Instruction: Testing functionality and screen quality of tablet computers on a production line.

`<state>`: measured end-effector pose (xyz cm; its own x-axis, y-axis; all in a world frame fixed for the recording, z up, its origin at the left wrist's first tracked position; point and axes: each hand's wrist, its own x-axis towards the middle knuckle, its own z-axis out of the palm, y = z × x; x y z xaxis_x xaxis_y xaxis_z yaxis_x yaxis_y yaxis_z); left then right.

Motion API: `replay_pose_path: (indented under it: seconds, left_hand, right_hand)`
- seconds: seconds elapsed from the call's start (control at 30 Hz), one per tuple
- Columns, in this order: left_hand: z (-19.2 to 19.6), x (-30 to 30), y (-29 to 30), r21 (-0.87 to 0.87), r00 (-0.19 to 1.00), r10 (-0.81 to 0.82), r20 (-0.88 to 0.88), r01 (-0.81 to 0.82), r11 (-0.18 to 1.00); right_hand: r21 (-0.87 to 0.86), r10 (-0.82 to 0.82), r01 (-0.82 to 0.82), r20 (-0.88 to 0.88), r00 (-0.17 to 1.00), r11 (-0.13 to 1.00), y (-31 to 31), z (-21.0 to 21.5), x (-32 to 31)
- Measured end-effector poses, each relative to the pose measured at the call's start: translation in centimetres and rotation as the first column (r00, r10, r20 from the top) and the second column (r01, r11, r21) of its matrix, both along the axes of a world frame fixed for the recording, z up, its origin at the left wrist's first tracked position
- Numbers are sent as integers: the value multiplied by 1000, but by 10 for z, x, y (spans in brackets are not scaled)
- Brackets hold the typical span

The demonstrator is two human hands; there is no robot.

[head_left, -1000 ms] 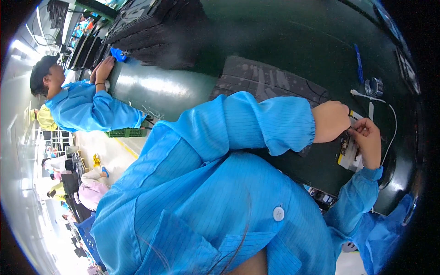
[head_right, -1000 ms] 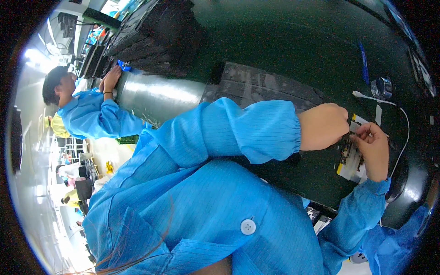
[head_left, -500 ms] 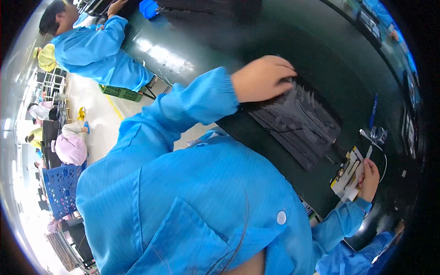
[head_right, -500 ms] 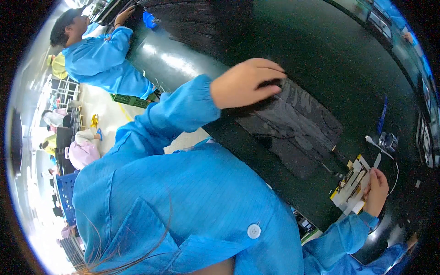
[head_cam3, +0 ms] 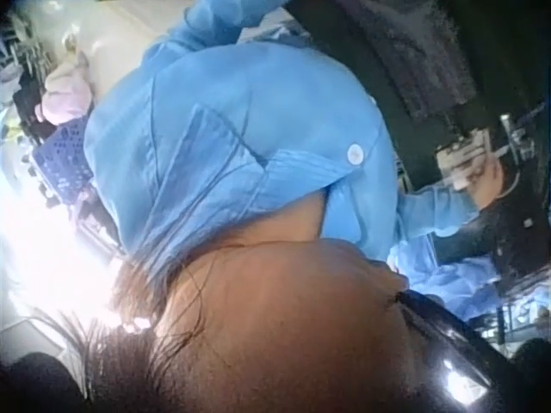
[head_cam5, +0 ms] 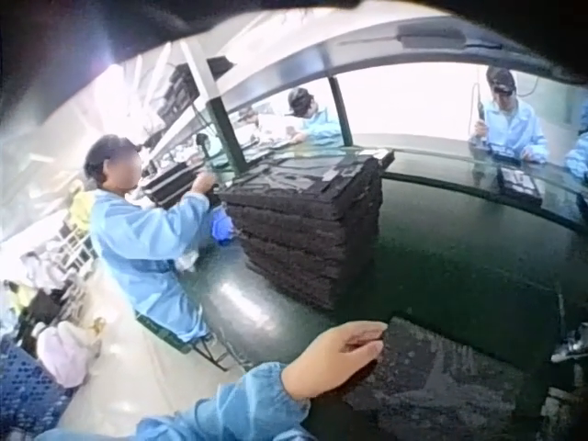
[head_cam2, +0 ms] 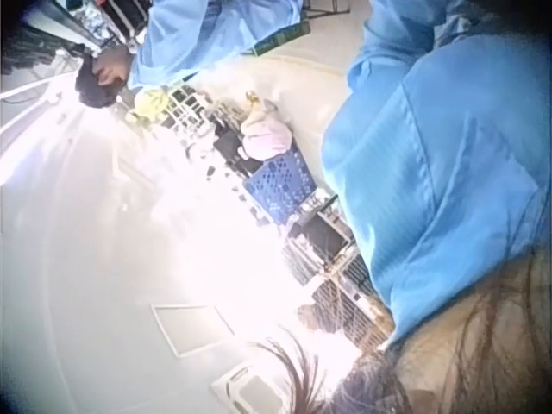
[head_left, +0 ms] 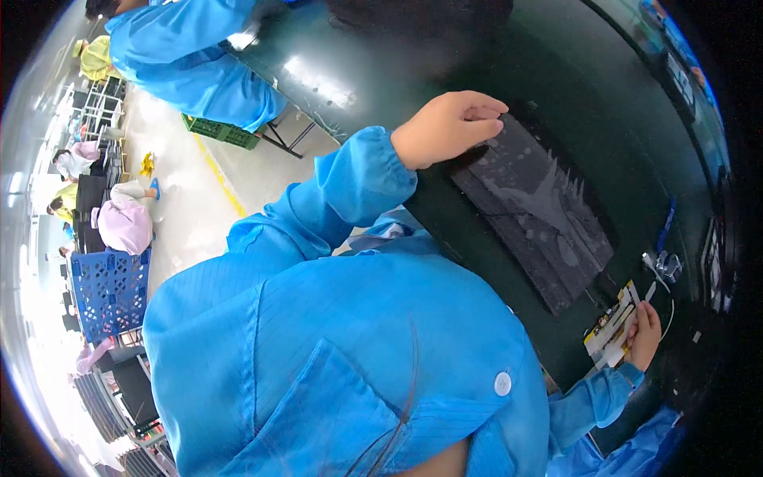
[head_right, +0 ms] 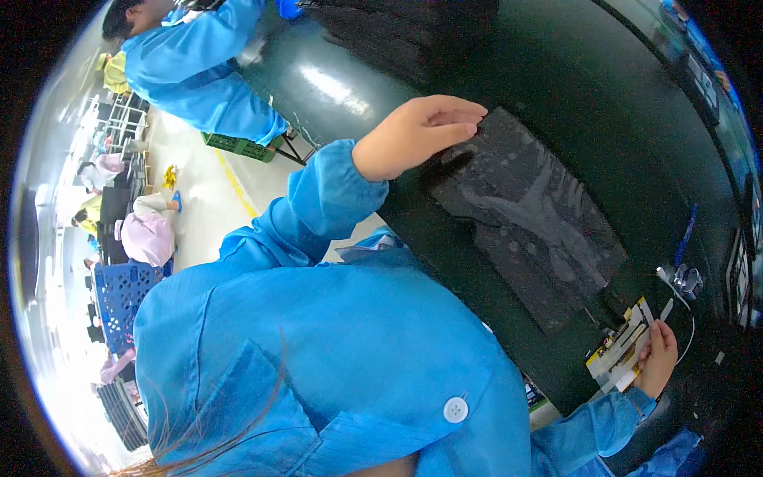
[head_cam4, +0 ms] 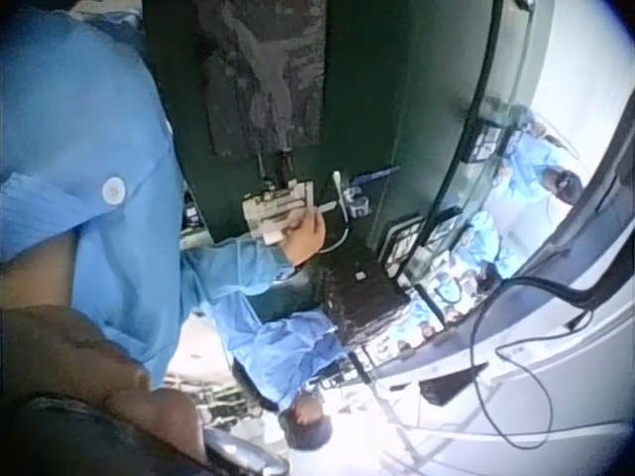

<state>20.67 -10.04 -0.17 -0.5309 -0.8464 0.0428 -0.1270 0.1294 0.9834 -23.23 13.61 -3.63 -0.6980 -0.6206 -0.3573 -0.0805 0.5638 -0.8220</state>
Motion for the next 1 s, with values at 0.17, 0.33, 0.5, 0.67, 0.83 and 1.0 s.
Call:
replay_pose_path:
  seconds: [0.17, 0.33, 0.5, 0.67, 0.83, 1.0]
  left_hand:
    - [2, -8, -10, 279, 966, 42, -254, 31, 960]
    - [4, -32, -36, 734, 957, 147, -250, 89, 673]
    - [18, -56, -32, 729, 996, 18, -86, 51, 682]
    - [-7, -69, -40, 543, 936, -43, -349, 240, 805]
    - [5, -70, -41, 502, 961, -105, -257, 225, 835]
    - [-4, -74, -50, 510, 889, -142, -436, 374, 775]
  right_hand:
    - [4, 30, -30, 21, 999, 1000, 3, -7, -10]
    - [32, 33, -33, 26, 999, 999, -1, 0, -6]
    - [34, 5, -6, 11, 1000, 999, 2, -2, -6]
    - [30, -39, 39, -8, 999, 999, -3, 0, -1]
    - [-160, -27, -37, -376, 926, 986, -7, 26, 52]
    - [-3, 254, -486, -851, 460, 874, -29, 54, 176]
